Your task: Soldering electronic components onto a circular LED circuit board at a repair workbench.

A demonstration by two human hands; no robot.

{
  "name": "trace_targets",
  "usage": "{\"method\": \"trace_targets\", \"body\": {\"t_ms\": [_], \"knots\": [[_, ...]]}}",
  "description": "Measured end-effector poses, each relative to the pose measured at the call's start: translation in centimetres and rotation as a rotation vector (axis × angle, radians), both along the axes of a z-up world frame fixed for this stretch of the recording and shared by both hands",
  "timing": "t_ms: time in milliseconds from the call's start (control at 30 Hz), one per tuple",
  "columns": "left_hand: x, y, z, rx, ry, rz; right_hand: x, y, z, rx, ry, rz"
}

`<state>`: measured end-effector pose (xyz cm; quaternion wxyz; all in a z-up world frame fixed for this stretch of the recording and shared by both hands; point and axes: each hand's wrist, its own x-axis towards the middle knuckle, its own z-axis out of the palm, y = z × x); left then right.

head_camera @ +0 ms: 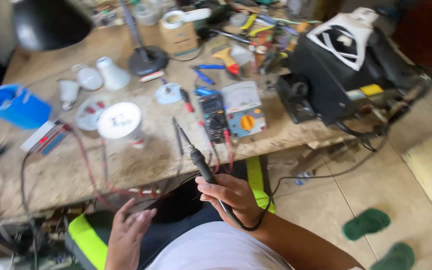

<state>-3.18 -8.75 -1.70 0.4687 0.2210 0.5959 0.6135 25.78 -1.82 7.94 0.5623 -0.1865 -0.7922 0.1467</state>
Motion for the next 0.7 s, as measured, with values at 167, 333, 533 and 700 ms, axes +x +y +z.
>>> {"method": "trace_targets", "body": {"t_ms": [167,333,533,700], "knots": [[1.2,-0.3,3.8,-0.07,-0.526,-0.069,-6.0,-0.8,-2.0,-0.067,-0.064,0.203],[1.8,0.5,6.0,-0.017,-0.693,0.055,-9.6,-0.7,-2.1,-0.023,-0.129,0.241],[1.5,1.4,9.4,-0.039,-0.446,0.024,-10.3,-0.3,0.0,-0.027,-0.131,0.161],[0.7,2.4,6.4,0.042,-0.148,-0.13,-10.6,0.4,0.7,-0.093,-0.135,0.182]]}}
